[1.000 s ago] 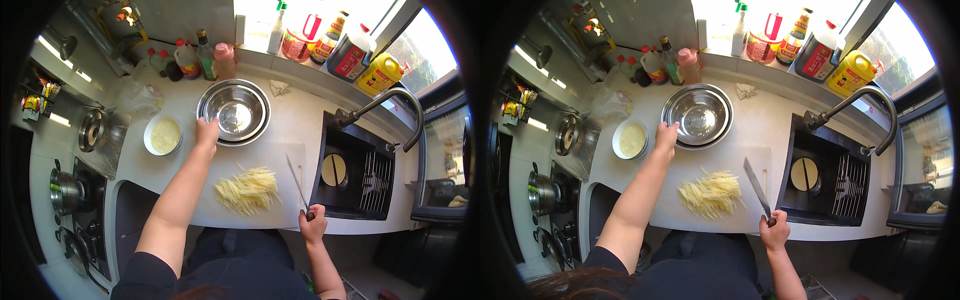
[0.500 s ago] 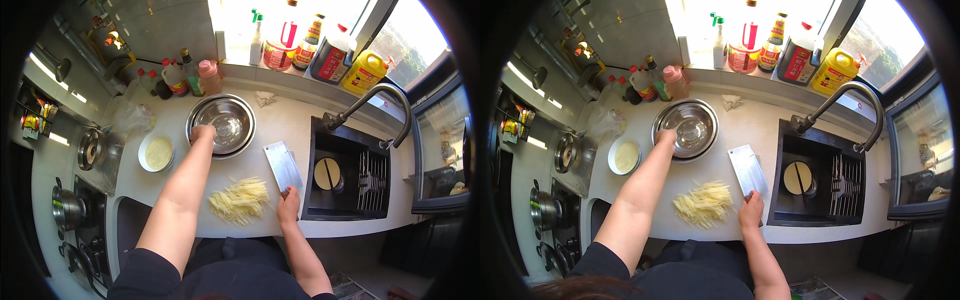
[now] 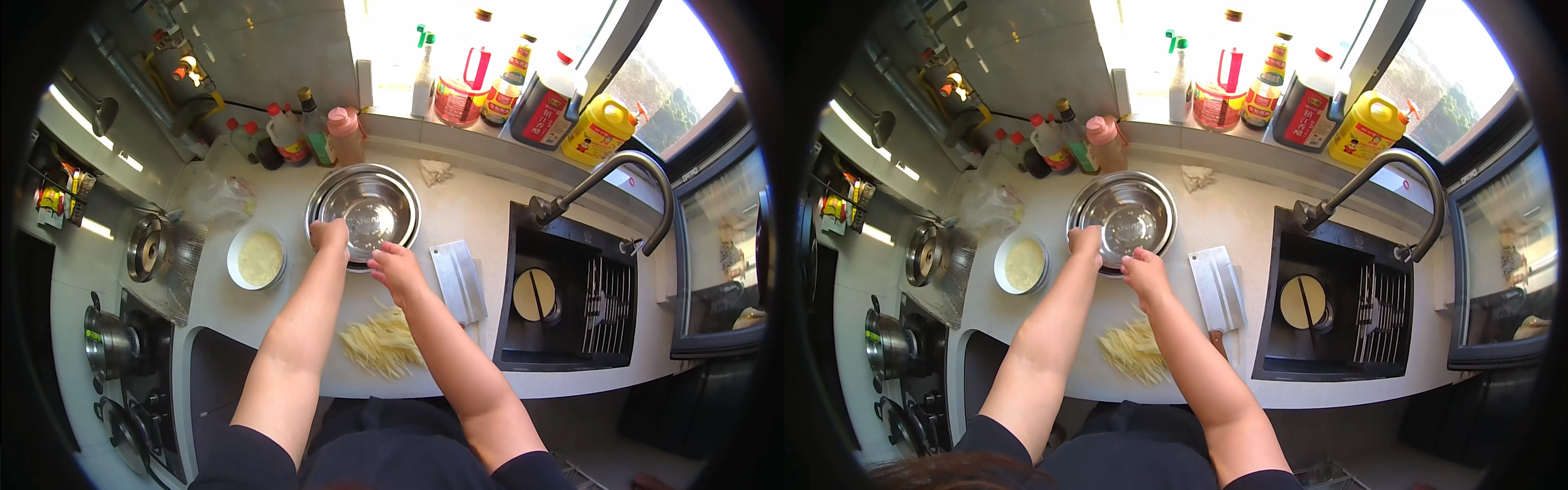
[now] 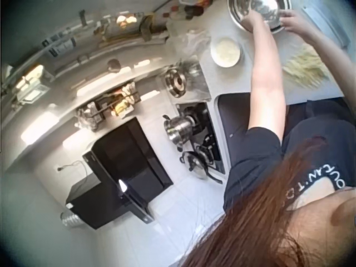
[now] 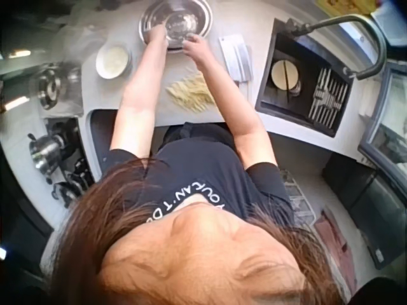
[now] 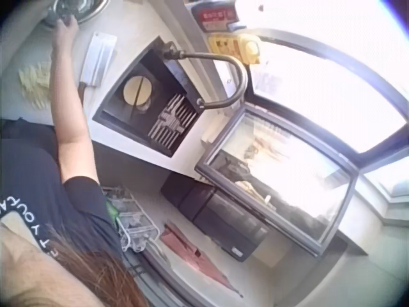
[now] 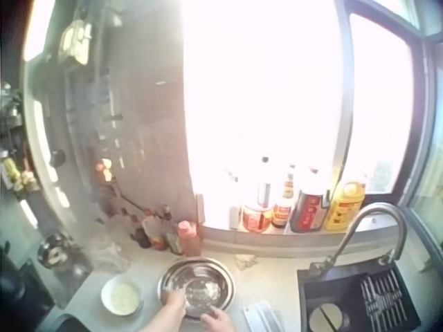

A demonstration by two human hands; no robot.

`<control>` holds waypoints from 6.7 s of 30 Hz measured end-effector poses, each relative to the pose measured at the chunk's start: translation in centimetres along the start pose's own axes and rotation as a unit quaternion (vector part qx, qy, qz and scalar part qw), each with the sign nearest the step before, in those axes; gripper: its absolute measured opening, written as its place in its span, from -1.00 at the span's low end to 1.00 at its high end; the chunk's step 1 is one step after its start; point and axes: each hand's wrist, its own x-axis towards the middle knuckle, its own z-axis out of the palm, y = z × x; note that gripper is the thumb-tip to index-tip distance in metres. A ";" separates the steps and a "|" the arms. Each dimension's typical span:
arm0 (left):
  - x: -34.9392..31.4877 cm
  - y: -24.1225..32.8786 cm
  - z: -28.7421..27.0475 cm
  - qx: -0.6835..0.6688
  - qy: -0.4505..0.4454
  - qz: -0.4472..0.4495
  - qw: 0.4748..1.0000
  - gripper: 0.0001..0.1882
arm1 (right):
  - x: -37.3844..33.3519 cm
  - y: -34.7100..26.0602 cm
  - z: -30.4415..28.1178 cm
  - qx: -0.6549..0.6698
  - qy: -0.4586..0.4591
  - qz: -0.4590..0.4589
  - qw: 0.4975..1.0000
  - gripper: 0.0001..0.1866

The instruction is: The person slices a potato into thin pieces using a knife on a cutting board, then transfers the slices into a metal bowl.

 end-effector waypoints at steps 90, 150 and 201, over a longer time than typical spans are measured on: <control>-22.7 -23.1 -6.7 0.330 0.031 0.379 0.864 0.27 | -15.8 12.6 -27.4 -0.199 -0.003 0.007 0.980 -0.75; -14.8 -11.5 -20.3 0.137 0.010 0.652 0.746 -0.78 | -19.5 3.5 -14.1 -0.646 -0.025 -0.350 0.678 -0.77; -18.1 -22.1 -10.3 0.247 -0.136 0.564 0.776 -0.12 | -16.6 10.4 -26.4 -0.224 -0.071 0.033 0.972 -0.84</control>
